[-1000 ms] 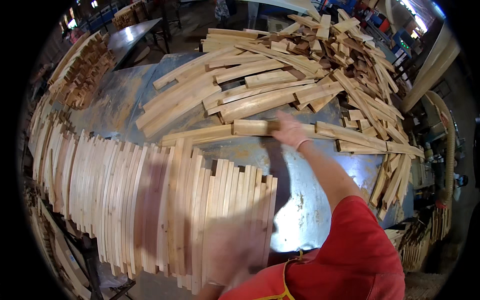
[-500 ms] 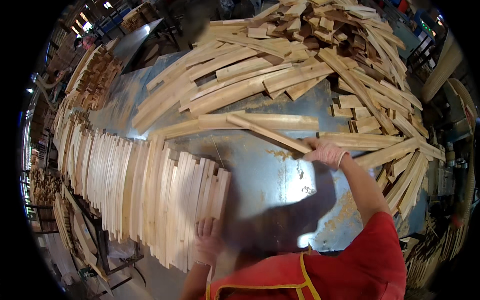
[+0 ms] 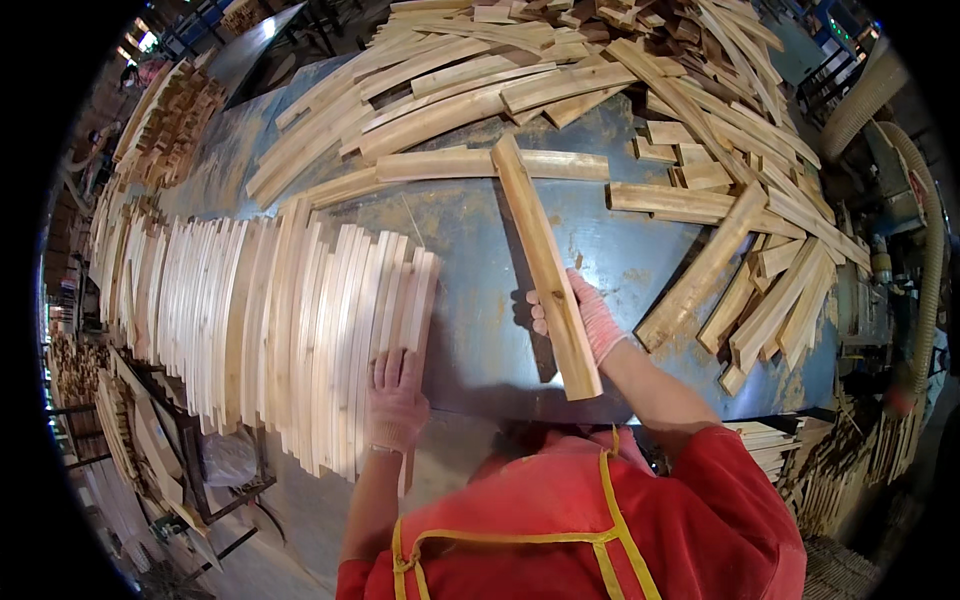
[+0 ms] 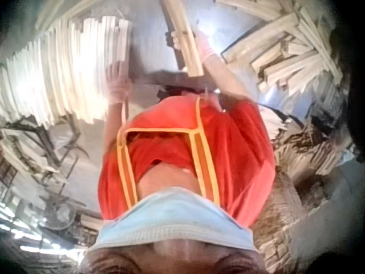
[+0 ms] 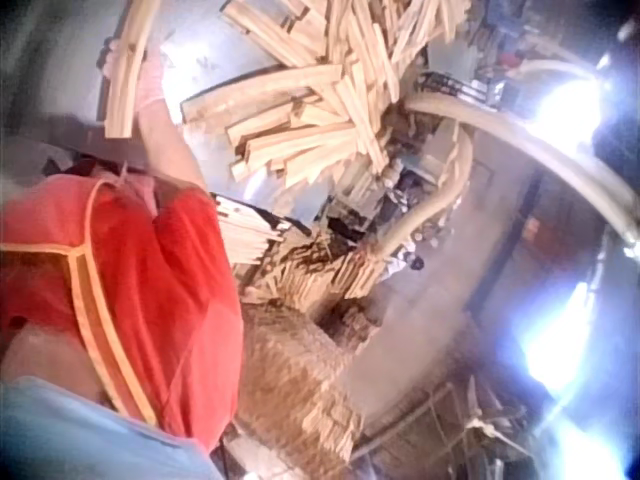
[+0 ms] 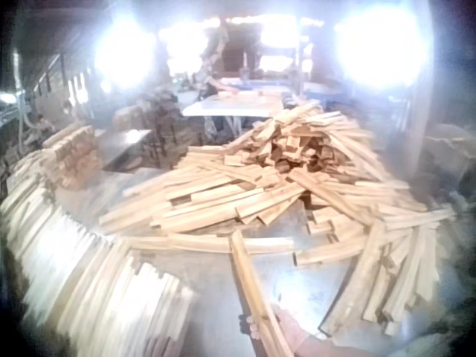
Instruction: The person sorts and stacks light-colored wooden planks on a large metal table. They pick up planks from a disorganized pile, align them, and place them into a neat stack, occasionally adjusting the pile to maintain order.
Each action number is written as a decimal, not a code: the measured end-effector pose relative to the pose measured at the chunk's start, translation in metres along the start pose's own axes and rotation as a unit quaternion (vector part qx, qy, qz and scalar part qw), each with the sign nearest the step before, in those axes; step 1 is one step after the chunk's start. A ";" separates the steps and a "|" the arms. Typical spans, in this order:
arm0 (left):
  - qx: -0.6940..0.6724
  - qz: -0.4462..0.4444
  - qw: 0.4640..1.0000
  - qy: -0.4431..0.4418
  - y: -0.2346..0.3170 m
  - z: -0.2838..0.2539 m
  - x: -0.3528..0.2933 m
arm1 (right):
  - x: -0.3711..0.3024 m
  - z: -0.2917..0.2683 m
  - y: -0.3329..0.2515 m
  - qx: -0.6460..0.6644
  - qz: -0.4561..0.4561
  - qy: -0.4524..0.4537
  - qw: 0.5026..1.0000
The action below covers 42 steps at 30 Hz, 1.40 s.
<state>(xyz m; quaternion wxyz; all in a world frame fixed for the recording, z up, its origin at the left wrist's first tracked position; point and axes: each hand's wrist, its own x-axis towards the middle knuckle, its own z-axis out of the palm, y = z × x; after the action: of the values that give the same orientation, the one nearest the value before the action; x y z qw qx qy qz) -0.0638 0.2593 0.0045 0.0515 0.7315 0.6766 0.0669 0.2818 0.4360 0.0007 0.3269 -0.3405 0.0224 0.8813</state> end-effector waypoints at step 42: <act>-0.761 -0.418 0.471 -0.156 0.086 -0.052 0.040 | 0.009 -0.008 0.061 -0.384 -0.225 0.145 0.884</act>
<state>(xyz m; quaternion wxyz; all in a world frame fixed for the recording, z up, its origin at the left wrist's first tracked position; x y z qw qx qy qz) 0.0149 0.2919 0.0706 0.7143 0.0331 0.5654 0.4111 0.2452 0.3916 -0.0219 0.3534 -0.5594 -0.3473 0.6645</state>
